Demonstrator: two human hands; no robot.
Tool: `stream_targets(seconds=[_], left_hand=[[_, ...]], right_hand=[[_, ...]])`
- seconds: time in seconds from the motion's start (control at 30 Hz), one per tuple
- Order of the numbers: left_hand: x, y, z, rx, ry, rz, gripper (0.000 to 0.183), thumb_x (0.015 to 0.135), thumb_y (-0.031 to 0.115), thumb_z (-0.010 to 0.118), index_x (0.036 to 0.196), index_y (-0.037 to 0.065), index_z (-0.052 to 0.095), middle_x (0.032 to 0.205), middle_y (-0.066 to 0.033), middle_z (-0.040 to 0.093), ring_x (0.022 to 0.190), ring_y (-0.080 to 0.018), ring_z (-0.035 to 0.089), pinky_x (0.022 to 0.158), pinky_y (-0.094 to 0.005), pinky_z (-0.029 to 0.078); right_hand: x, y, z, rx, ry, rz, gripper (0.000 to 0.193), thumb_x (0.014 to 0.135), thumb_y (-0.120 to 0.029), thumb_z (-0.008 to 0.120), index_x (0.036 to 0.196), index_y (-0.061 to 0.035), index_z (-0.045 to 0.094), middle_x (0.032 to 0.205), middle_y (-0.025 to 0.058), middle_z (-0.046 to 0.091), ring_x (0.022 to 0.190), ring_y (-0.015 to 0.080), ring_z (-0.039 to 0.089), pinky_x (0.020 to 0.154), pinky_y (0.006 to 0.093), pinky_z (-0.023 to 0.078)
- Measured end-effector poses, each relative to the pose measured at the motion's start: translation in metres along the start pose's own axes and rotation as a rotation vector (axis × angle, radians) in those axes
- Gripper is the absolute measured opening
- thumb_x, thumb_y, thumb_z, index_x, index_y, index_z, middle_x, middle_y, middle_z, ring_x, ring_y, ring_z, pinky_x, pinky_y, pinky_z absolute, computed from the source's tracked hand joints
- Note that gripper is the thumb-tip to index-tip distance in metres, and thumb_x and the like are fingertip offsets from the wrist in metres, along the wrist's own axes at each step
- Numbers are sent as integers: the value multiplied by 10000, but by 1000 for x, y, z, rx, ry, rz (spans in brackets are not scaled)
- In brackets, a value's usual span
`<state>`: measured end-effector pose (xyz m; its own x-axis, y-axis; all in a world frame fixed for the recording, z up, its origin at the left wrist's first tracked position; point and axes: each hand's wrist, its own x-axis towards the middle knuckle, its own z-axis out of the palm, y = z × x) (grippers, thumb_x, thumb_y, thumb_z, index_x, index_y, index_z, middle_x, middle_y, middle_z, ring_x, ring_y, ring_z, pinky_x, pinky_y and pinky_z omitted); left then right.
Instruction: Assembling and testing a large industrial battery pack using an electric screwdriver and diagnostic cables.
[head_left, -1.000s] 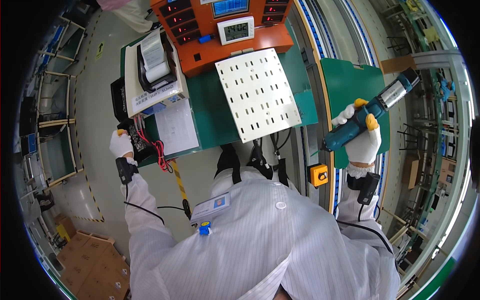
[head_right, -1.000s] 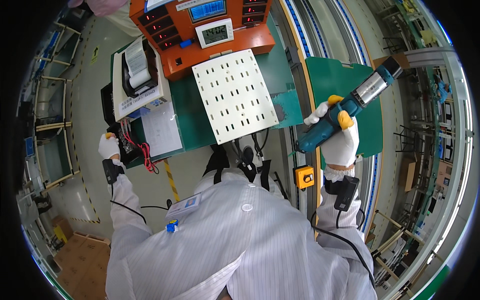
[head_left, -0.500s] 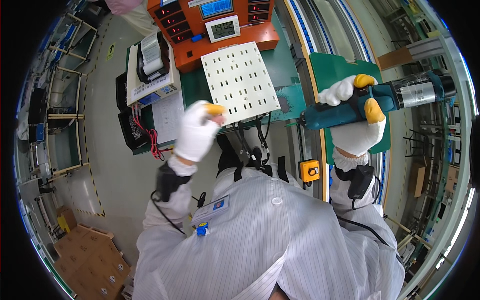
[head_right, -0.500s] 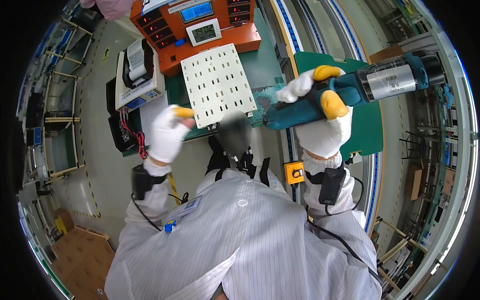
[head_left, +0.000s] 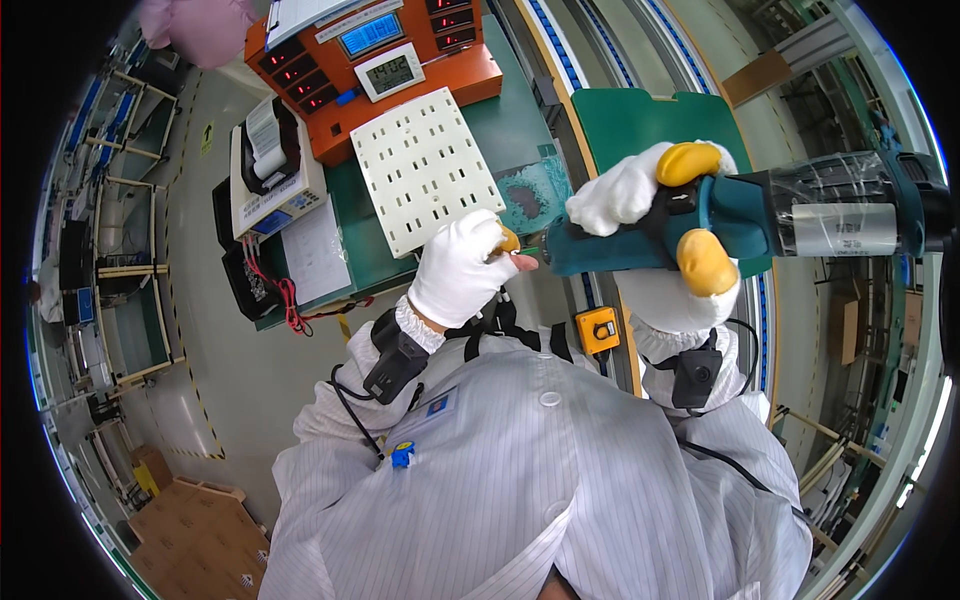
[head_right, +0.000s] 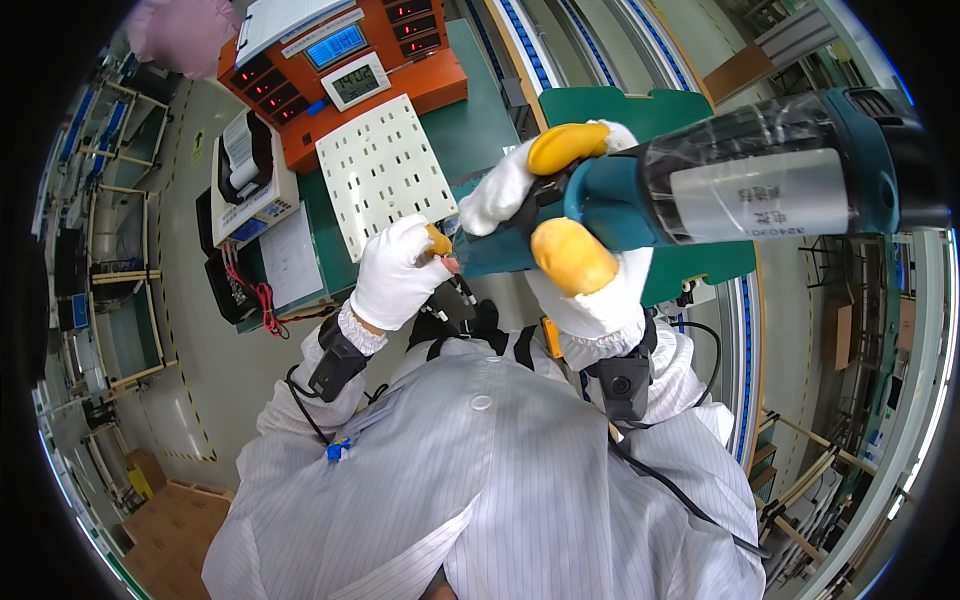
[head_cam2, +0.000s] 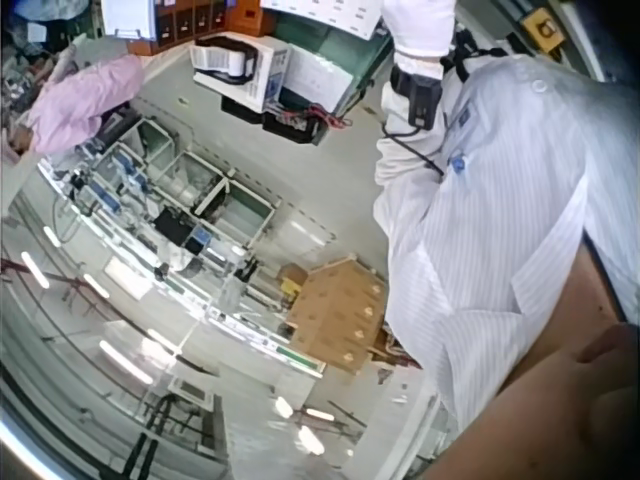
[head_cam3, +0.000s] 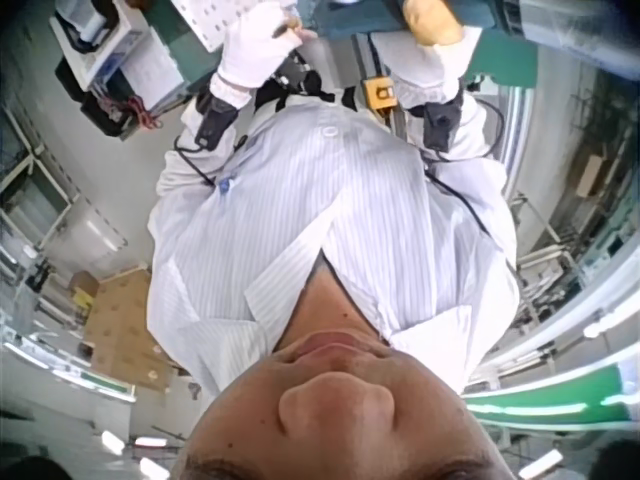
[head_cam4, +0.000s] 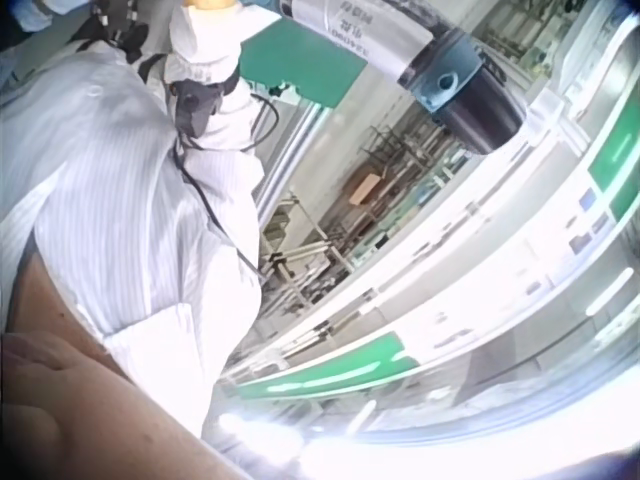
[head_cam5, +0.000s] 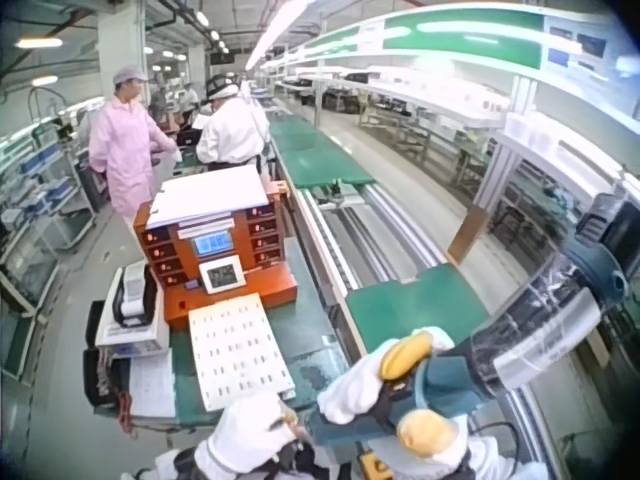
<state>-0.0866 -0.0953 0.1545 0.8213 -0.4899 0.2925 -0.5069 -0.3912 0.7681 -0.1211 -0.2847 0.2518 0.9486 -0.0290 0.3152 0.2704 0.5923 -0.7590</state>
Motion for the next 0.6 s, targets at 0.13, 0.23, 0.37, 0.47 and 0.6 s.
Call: stream_targets(seconds=[0.13,0.23,0.37,0.47,0.6], left_hand=[[5,1,3,16,1,38,278,655,125,821,721,18,573,694,-116,525,603,-336,568,543,-400,455],[3,-6,3,45,-32,83,294,650,149,829,729,17,579,708,-120,531,630,-342,574,559,-407,458],[-1,-25,3,-56,-177,87,301,656,171,829,731,17,582,731,-126,542,659,-343,585,577,-412,462],[-5,-34,6,-80,-188,6,234,667,90,795,741,24,583,725,-122,556,682,-336,595,588,-392,465],[-1,-40,5,-27,-83,-15,264,664,115,810,738,16,576,716,-130,544,667,-343,580,579,-404,454]], right_hand=[[-6,8,-6,3,51,13,465,776,-377,775,1014,-39,562,916,98,598,818,271,608,786,455,493],[-4,23,-21,120,-23,37,462,873,-452,600,1013,-14,548,891,135,586,820,298,592,811,450,484],[2,35,-31,218,-149,208,657,966,-579,290,930,22,551,843,175,573,802,325,563,814,447,468],[6,54,-47,70,-320,138,511,968,-492,440,1036,5,539,876,172,576,816,318,577,811,457,486],[8,62,-36,170,-82,2,567,826,-183,763,1277,-129,425,986,156,570,885,304,601,802,486,526]])
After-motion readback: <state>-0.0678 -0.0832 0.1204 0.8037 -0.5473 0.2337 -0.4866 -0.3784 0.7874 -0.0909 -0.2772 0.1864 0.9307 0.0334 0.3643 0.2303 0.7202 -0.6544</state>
